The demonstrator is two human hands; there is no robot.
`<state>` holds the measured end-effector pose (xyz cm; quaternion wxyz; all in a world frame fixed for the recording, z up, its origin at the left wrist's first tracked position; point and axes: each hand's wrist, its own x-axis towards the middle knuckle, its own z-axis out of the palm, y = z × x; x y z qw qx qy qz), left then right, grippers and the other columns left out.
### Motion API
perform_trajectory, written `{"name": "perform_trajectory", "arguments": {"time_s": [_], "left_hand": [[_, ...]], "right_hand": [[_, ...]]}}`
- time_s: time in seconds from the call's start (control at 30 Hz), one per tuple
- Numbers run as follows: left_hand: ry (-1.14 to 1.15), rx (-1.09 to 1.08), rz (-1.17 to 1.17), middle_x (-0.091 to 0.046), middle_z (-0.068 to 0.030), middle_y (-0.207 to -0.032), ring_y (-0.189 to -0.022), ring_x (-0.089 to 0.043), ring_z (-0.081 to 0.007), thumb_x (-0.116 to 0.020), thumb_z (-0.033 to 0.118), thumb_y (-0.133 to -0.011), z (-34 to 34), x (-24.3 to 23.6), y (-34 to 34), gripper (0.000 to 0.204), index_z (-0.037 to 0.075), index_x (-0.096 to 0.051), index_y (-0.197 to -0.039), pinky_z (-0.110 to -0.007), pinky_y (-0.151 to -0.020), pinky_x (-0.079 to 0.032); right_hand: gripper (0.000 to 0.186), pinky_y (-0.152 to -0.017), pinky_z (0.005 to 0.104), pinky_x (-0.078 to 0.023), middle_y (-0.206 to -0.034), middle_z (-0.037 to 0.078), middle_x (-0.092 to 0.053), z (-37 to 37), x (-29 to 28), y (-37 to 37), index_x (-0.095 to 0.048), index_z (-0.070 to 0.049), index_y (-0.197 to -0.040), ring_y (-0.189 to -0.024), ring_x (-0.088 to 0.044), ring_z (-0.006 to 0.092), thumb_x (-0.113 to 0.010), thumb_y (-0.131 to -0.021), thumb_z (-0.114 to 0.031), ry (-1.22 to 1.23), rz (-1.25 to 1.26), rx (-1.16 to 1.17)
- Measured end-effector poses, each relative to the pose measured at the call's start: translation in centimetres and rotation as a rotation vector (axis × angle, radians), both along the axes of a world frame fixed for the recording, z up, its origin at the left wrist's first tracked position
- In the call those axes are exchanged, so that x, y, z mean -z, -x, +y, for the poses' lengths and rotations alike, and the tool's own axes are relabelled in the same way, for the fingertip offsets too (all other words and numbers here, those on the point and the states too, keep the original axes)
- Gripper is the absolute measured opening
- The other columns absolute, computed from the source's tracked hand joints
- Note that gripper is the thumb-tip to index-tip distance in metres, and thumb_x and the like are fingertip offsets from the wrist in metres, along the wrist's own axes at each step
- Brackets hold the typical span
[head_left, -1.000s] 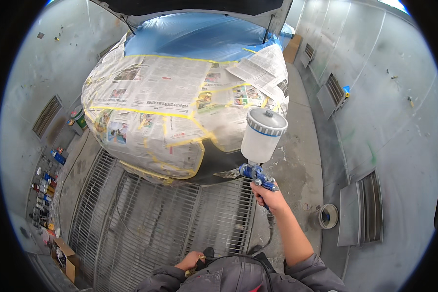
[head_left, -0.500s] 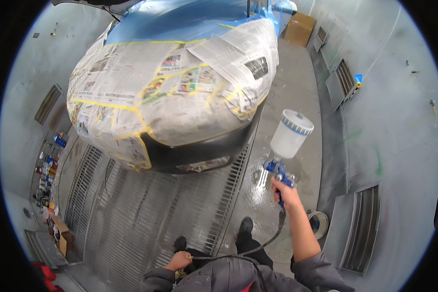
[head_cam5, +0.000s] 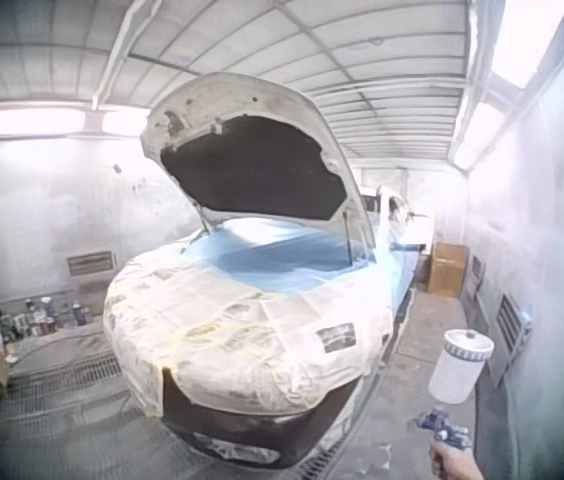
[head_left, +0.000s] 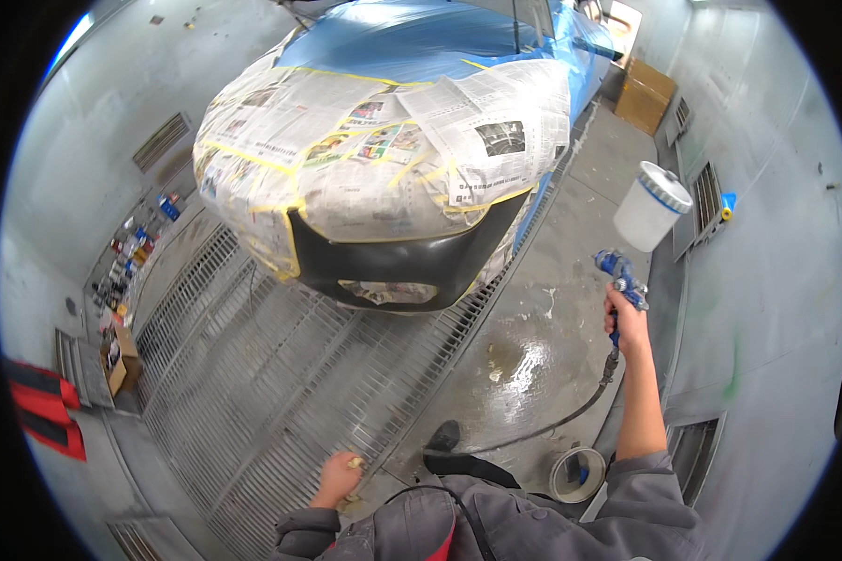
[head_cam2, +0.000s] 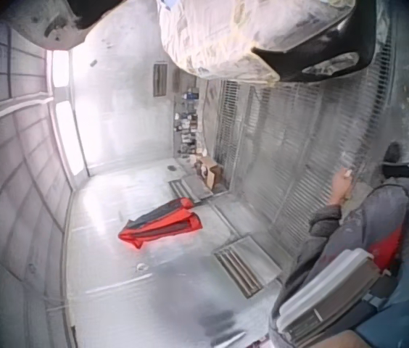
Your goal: The person prepares a spray gun and applies black paint to the front bumper of a car in a paint booth. They wipe the gun with a cloth, spray the bumper in multiple passes, then set the gun down and handle paint cans and a stir stick.
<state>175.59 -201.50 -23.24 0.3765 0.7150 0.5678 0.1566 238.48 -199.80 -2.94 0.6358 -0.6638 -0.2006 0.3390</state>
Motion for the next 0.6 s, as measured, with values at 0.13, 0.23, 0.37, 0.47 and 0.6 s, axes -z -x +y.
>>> {"name": "perform_trajectory", "arguments": {"time_s": [0.13, 0.23, 0.37, 0.47, 0.6], "left_hand": [[0.178, -0.403, 0.075, -0.071, -0.0194, -0.085, -0.079, -0.069, -0.0401, -0.069, 0.018, -0.084, -9.0, 1.4, 3.4, 0.016, 0.005, -0.073, -0.091, -0.046, -0.071, -0.053], [0.257, -0.535, 0.266, -0.070, -0.0225, -0.083, -0.080, -0.069, -0.0434, -0.066, 0.025, -0.085, -23.9, 10.7, 11.6, 0.024, 0.001, -0.072, -0.089, -0.052, -0.072, -0.053], [0.766, -0.361, 0.519, -0.069, -0.0228, -0.098, -0.090, -0.069, -0.0401, -0.064, 0.033, -0.088, -43.0, 15.1, 15.4, 0.031, 0.004, -0.071, -0.098, -0.051, -0.079, -0.054], [0.616, 0.312, 0.730, -0.057, -0.0273, -0.135, -0.115, -0.060, -0.0452, -0.067, 0.040, -0.092, -50.6, 16.5, 14.2, 0.045, 0.007, -0.065, -0.122, -0.056, -0.095, -0.050], [0.650, -0.167, 0.566, -0.068, -0.0206, -0.101, -0.091, -0.067, -0.0323, -0.066, 0.036, -0.090, -51.2, 16.6, 14.7, 0.032, 0.006, -0.072, -0.100, -0.047, -0.077, -0.053]], "right_hand": [[0.029, -0.041, 0.0262, -0.033, -0.058, -0.002, -0.050, -3.9, -0.6, -1.4, -0.056, -0.010, -0.073, -0.043, -0.044, 0.0075, -0.073, -0.093, -0.022, 0.074, -0.266, -0.059], [0.028, -0.041, 0.0275, -0.036, -0.058, -0.002, -0.054, -5.9, 1.0, -0.6, -0.057, -0.009, -0.072, -0.044, -0.047, 0.0075, -0.076, -0.090, -0.020, 0.187, -0.388, -0.253], [0.022, -0.050, 0.0283, -0.042, -0.062, -0.002, -0.058, -8.3, 2.0, 1.9, -0.062, -0.006, -0.077, -0.053, -0.053, 0.0079, -0.078, -0.086, -0.019, 0.252, -0.481, -0.558], [0.022, -0.055, 0.0301, -0.044, -0.064, 0.000, -0.060, -9.4, 3.7, 1.2, -0.063, -0.004, -0.080, -0.058, -0.055, 0.0088, -0.078, -0.086, -0.019, 0.242, -0.513, -0.513], [0.023, -0.056, 0.0306, -0.044, -0.065, 0.000, -0.059, -9.3, 6.9, -2.4, -0.062, -0.003, -0.079, -0.059, -0.053, 0.0090, -0.076, -0.088, -0.019, 0.147, -0.543, -0.255]]}}
